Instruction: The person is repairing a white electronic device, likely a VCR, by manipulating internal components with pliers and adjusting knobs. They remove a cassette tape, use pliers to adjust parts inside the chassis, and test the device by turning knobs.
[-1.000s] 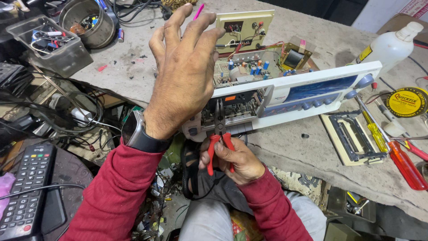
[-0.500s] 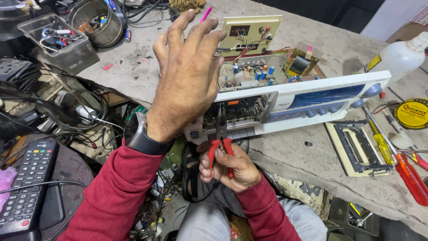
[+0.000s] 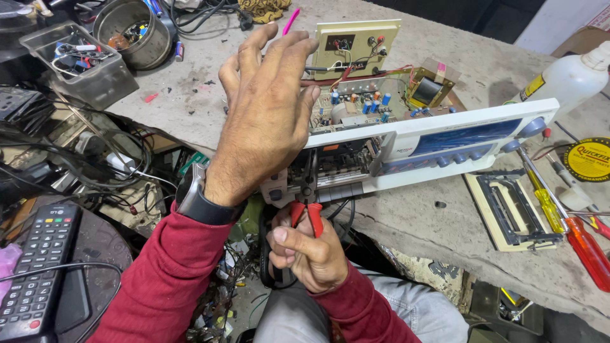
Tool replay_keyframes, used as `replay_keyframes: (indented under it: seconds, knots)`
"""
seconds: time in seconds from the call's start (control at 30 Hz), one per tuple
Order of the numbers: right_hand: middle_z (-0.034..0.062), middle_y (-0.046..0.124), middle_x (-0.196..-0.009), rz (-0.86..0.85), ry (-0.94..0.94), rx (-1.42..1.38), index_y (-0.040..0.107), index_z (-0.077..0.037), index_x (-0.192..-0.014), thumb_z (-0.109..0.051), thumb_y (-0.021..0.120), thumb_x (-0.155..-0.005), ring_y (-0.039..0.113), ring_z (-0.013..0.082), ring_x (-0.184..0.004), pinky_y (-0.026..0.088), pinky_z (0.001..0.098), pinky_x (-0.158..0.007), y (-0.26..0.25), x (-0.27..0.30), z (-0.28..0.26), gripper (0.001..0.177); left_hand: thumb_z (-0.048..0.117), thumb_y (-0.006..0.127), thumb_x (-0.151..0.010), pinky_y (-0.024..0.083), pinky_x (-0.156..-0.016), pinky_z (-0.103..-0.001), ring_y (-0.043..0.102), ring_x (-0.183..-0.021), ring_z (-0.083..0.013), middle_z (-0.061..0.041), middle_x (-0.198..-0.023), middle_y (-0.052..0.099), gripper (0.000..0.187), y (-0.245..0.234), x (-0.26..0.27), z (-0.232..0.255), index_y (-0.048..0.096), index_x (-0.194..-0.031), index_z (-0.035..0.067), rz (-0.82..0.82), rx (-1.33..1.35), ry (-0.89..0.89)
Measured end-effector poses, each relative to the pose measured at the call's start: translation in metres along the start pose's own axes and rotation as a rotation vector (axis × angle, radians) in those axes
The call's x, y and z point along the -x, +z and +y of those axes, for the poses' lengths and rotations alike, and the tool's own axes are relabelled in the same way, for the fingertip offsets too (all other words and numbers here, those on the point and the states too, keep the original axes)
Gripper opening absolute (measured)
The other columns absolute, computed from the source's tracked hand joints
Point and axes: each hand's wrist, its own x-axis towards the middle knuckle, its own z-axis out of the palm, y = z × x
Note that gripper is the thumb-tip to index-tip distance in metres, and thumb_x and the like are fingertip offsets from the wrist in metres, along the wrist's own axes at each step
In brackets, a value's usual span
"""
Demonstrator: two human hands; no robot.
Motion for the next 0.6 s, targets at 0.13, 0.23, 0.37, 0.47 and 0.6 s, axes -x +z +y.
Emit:
replay_keyframes:
  seconds: [0.13,0.23,0.37,0.47,0.6]
  knots:
    - [-0.0005,0.044,-0.071,0.106,-0.005,0.072,0.053,-0.006,-0.090,-0.002,0.066,-0.093,0.041,0.0087,-0.062,0.033,0.0260,-0.054,0.009,0.003,0.001,0.014,0.009,0.070,-0.098,0.022,-0.118,-0.056,0.035,-0.148,-0.0393,-0.016,-0.150,0.053,0.053,-0.001,0.000,0.000,0.051,-0.147,0.003,0.003,0.011,-0.016]
    - [-0.0001,0.046,-0.071,0.143,0.013,0.130,0.055,-0.007,-0.087,-0.008,0.068,-0.092,0.042,0.0097,-0.062,0.034,0.0268,-0.054,0.009,0.008,-0.009,0.015,0.009,0.070,-0.096,0.022,-0.116,-0.057,0.035,-0.146,-0.0404,-0.016,-0.149,0.053,0.053,0.000,-0.003,-0.002,0.051,-0.145,0.002,0.000,0.015,-0.020]
    - [-0.0009,0.044,-0.069,0.224,-0.001,0.219,0.053,-0.009,-0.085,-0.018,0.072,-0.094,0.040,0.0100,-0.060,0.033,0.0268,-0.052,0.004,0.011,-0.010,0.022,0.011,0.071,-0.097,0.023,-0.115,-0.059,0.034,-0.145,-0.0418,-0.018,-0.149,0.051,0.053,0.004,-0.002,-0.005,0.051,-0.144,0.000,0.025,-0.001,-0.015]
    - [-0.0017,0.040,-0.065,0.304,-0.063,0.300,0.054,-0.008,-0.086,-0.018,0.073,-0.094,0.036,0.0094,-0.056,0.031,0.0263,-0.048,0.004,0.007,-0.001,0.023,0.012,0.070,-0.094,0.024,-0.112,-0.062,0.034,-0.144,-0.0418,-0.017,-0.147,0.052,0.053,0.009,0.000,-0.006,0.051,-0.142,0.001,0.038,-0.002,-0.017]
    - [-0.0029,0.041,-0.067,0.272,-0.096,0.182,0.054,-0.010,-0.088,-0.015,0.072,-0.092,0.038,0.0088,-0.058,0.030,0.0243,-0.048,0.017,0.001,0.009,0.019,0.015,0.068,-0.094,0.024,-0.112,-0.064,0.034,-0.145,-0.0423,-0.017,-0.147,0.050,0.054,0.013,-0.002,-0.007,0.049,-0.142,0.002,0.000,0.016,-0.072]
